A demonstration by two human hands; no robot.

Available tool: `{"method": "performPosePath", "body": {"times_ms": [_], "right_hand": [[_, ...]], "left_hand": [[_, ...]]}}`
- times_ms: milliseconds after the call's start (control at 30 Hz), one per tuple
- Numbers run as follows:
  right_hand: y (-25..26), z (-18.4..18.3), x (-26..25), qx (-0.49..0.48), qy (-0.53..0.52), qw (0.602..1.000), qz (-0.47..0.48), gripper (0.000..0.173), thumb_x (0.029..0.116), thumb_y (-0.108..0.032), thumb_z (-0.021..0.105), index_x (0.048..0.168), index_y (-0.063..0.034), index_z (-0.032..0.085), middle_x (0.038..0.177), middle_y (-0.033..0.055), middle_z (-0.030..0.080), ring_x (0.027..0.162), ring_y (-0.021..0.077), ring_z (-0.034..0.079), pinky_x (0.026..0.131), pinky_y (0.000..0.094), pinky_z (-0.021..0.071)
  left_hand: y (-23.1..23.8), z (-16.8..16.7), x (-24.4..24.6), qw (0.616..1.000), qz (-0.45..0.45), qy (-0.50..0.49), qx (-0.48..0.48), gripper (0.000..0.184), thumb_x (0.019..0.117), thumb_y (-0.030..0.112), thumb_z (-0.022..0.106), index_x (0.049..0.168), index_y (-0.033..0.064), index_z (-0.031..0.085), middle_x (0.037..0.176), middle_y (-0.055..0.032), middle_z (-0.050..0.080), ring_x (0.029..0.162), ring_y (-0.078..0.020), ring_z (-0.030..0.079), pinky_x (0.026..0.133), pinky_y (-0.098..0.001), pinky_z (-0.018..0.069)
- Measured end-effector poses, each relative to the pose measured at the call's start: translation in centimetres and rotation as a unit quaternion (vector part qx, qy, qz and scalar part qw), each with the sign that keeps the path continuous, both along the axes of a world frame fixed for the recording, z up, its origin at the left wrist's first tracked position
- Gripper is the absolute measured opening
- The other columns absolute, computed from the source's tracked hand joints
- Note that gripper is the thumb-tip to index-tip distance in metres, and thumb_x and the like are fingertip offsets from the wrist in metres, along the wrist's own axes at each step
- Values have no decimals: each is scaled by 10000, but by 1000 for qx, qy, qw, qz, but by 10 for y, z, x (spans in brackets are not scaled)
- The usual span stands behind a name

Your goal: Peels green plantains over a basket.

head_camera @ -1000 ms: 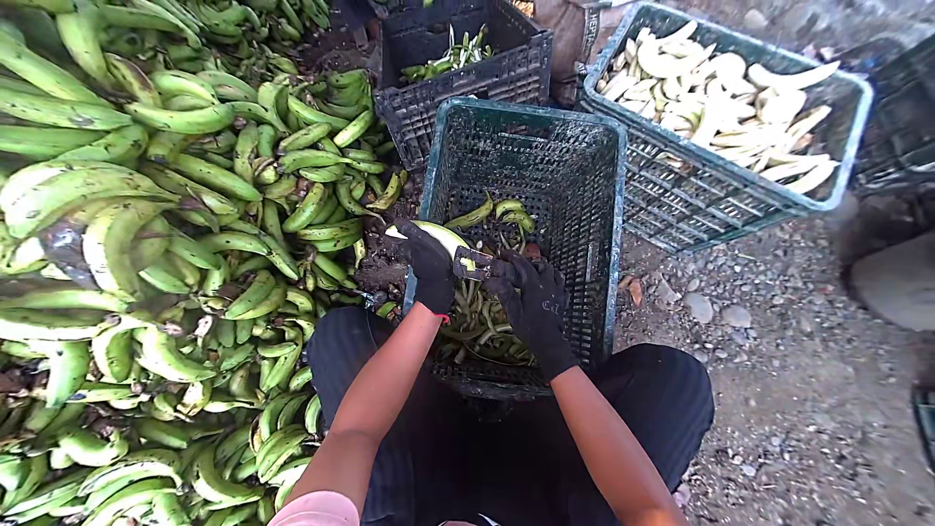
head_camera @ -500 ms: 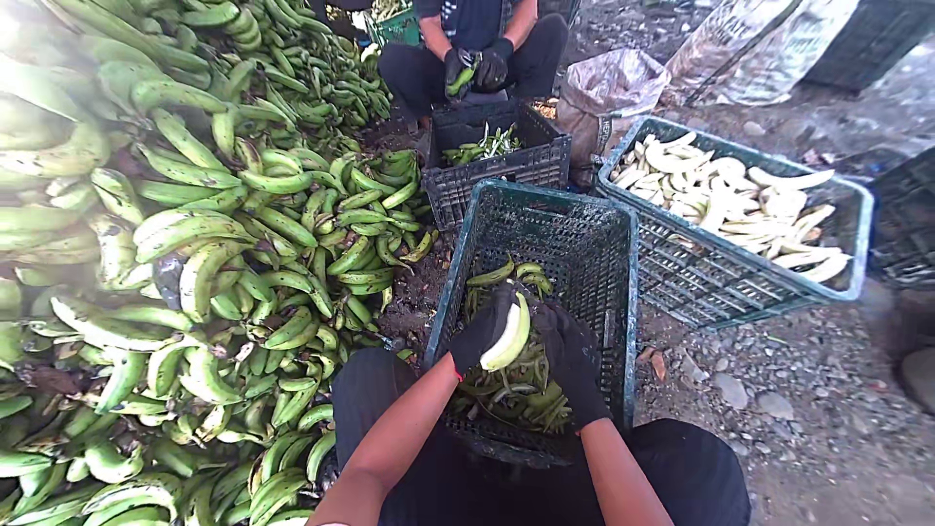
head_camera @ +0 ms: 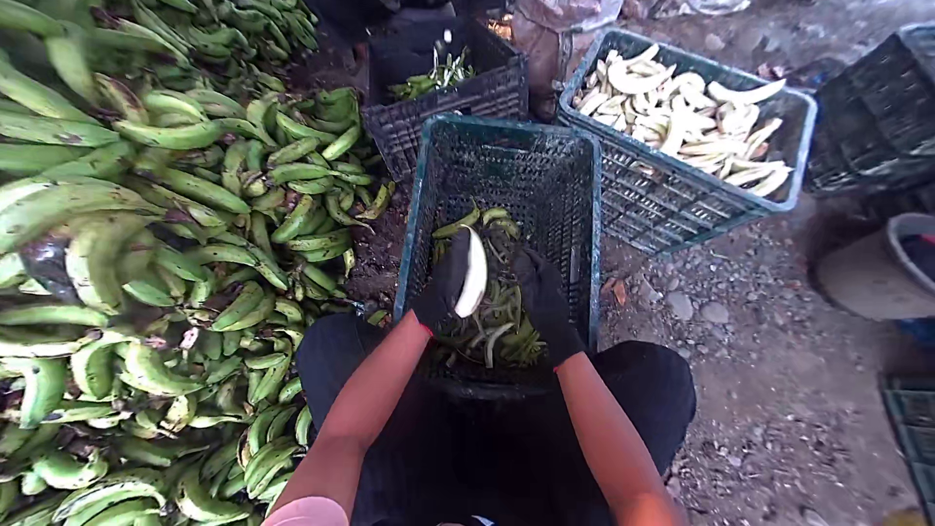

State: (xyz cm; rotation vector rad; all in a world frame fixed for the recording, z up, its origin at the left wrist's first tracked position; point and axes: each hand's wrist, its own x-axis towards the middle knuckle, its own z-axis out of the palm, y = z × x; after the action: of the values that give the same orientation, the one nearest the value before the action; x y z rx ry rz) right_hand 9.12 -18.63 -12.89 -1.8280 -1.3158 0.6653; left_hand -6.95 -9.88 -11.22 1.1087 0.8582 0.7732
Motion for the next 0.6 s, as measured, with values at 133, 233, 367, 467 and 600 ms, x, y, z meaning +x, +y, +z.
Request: {"method": "performPosePath", "body": {"times_ms": [133,233,367,467,600], "right_hand": [[-9,-3,-27,51,-158,985,37,727,959,-691,402,1449,-186,587,1334,257,581,1235,488,537,953,707,419],[-10,-10,-37,161,-192,967,41,787,910,-772,403,1396,-201,642,1261,207,629,1223,444,552,964,662,422],[-9,-16,-40,222,-240,945,13,786,895,-800,431,1389,-228,647,1292,175,636,1309,455,500,1053,687,352],[-9,-13,-43,206,-229,951,-8,798,883,-805,447,1369,-210,663,1309,181,634,1312,450,495,1069,675,326],[-10,1,-45,56,-157,986,8,740,950,-730,399,1414,-201,628,1333,230,596,1229,464,543,954,681,424]], "left_hand": [[8,2,-11,982,114,-92,-124,536,1096,497,228,1131,88,572,836,-46,627,693,-131,629,614,-309,562],[10,5,-19,954,113,-190,-205,569,1093,492,153,930,107,539,685,-19,604,558,-110,613,509,-246,543],[13,12,-25,930,168,-216,-246,518,1097,429,169,898,101,517,652,-26,562,523,-112,570,486,-235,508],[15,14,-21,929,176,-218,-240,509,1102,412,151,897,102,498,655,-19,543,518,-108,551,480,-220,490],[9,12,-13,967,216,-87,-103,433,1110,417,265,1254,94,515,921,-62,597,734,-149,612,645,-341,562]]}}
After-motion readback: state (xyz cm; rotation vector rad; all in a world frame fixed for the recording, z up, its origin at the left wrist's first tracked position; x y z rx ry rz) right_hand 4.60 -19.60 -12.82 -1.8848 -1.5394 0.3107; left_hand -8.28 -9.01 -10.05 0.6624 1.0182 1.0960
